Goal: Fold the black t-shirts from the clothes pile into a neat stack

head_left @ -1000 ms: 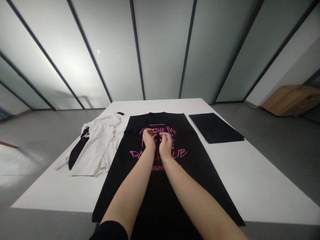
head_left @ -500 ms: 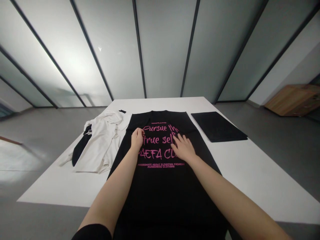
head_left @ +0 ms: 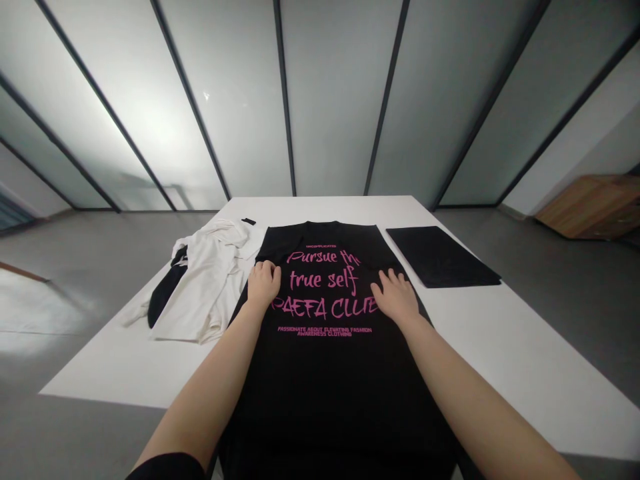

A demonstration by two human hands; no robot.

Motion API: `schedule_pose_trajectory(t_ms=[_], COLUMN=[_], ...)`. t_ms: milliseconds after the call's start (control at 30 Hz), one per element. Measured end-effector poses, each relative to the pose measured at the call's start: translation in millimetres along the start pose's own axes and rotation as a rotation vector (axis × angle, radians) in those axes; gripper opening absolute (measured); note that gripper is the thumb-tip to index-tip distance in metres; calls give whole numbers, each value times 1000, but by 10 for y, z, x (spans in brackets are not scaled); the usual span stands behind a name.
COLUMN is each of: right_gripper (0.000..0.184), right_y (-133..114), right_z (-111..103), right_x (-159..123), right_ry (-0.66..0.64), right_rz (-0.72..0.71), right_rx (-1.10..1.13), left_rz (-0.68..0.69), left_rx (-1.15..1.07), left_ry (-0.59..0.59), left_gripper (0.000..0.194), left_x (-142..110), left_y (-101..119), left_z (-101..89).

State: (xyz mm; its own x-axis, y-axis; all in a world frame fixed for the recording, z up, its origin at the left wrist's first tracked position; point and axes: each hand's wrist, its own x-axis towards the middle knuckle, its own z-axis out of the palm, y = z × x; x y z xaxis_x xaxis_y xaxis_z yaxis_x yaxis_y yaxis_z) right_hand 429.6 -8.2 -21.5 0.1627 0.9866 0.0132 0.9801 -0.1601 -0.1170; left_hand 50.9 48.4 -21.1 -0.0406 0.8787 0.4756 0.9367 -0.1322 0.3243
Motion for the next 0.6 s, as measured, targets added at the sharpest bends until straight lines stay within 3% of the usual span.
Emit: schedule_pose_trajectory(t_ms=[100, 167, 300, 467, 600], right_gripper=[77, 82, 84, 84, 81], right_y=[-44, -74, -101, -44, -18], right_z=[16, 23, 35, 64, 93], right_x=[-62, -94, -110, -40, 40], right_ry=[0, 12, -9, 36, 144], right_rz=[40, 62, 63, 64, -10], right_rx=[-2, -1, 3, 88, 166], left_rz=[-70, -99, -158, -185, -165], left_rx=[83, 138, 228, 285, 263], left_ry=[109, 48, -185, -126, -249], left_gripper=[50, 63, 77, 82, 79], left_x=[-77, -124, -175, -182, -177], left_y=[55, 70, 88, 148, 154], left_z=[47, 74, 78, 15, 1])
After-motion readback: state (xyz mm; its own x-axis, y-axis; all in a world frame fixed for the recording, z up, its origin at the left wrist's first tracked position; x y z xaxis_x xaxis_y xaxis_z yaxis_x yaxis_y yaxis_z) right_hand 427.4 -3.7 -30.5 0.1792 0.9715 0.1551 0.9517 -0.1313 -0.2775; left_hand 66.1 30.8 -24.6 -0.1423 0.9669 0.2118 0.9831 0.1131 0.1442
